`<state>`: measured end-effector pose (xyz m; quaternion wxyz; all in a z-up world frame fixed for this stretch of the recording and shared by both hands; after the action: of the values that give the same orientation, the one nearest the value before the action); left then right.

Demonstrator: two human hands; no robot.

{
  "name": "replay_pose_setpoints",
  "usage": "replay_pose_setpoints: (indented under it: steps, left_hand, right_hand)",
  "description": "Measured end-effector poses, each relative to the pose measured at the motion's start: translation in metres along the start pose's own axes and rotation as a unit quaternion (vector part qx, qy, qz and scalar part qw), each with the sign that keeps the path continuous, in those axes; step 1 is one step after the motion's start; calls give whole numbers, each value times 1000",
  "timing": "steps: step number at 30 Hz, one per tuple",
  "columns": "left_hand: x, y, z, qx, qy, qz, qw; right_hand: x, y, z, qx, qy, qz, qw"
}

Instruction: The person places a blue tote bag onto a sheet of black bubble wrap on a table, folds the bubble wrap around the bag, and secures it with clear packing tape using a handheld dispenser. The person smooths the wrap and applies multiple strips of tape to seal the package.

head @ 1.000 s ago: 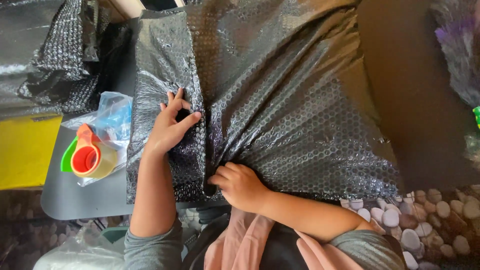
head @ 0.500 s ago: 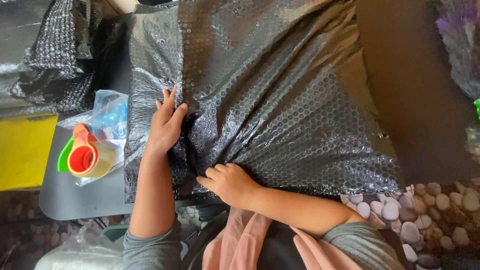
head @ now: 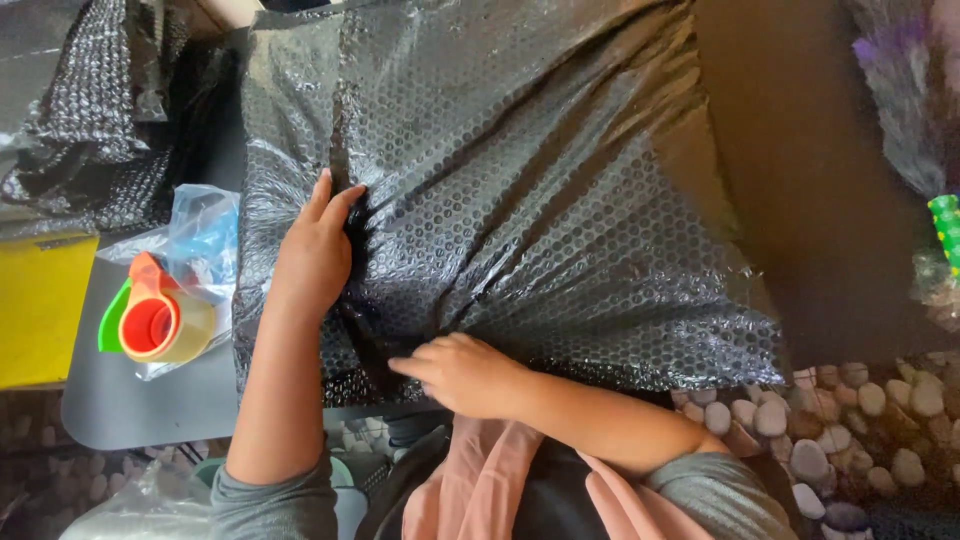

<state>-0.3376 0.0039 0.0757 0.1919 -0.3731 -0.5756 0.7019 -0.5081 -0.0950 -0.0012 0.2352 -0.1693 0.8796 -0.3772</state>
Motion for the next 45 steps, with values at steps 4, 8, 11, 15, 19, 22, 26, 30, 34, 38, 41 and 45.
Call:
replay_pose_setpoints:
  steps: [4, 8, 11, 15, 19, 22, 26, 30, 34, 38, 41, 45]
  left_hand:
    - [0, 10, 4, -285, 99, -74, 950]
    - [1, -5, 4, -128, 47, -40, 990]
    - [2, 0, -4, 106, -65, -115, 986]
    - [3, 4, -11, 146, -59, -112, 981]
    - [9, 11, -14, 148, -45, -93, 984]
    - [12, 14, -14, 138, -43, -101, 984]
    - [13, 12, -11, 133, 3, -50, 990]
    - [16, 15, -10, 116, 14, -63, 991]
    - [16, 11, -8, 152, -6, -58, 987]
    - [17, 9, -11, 175, -34, -39, 983]
    - [18, 6, -13, 220, -81, -51, 971]
    - [14, 2, -15, 267, -98, -24, 958]
  right_hand:
    - [28, -91, -12, -129, -15, 49, 990]
    - [56, -211, 22, -61, 92, 120, 987]
    - [67, -275, 111, -54, 286, 161, 943]
    - [68, -331, 253, -89, 467, 236, 847]
    - [40, -369, 324, -14, 615, 230, 754]
    - [38, -388, 469, -10, 563, 287, 775]
    - [12, -389, 509, -179, 635, 307, 686]
    - [-30, -419, 574, 13, 614, 293, 733]
    - [-84, -448, 606, 168, 503, 310, 790]
    - [-108, -397, 570, 204, 528, 248, 787]
    - [-112, -393, 548, 258, 525, 227, 778]
    - [-126, -414, 456, 248, 395, 359, 808]
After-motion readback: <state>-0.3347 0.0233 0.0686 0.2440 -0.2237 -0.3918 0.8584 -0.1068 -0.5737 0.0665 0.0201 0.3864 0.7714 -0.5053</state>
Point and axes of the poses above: each hand's wrist, its own x-axis away from the middle knuckle, its own y-axis out of the palm, z = x × y, the point moved 8 cm from there along -x, towards the middle knuckle, and after that the axes turned 13 degrees about y, right-handed, at the moved point
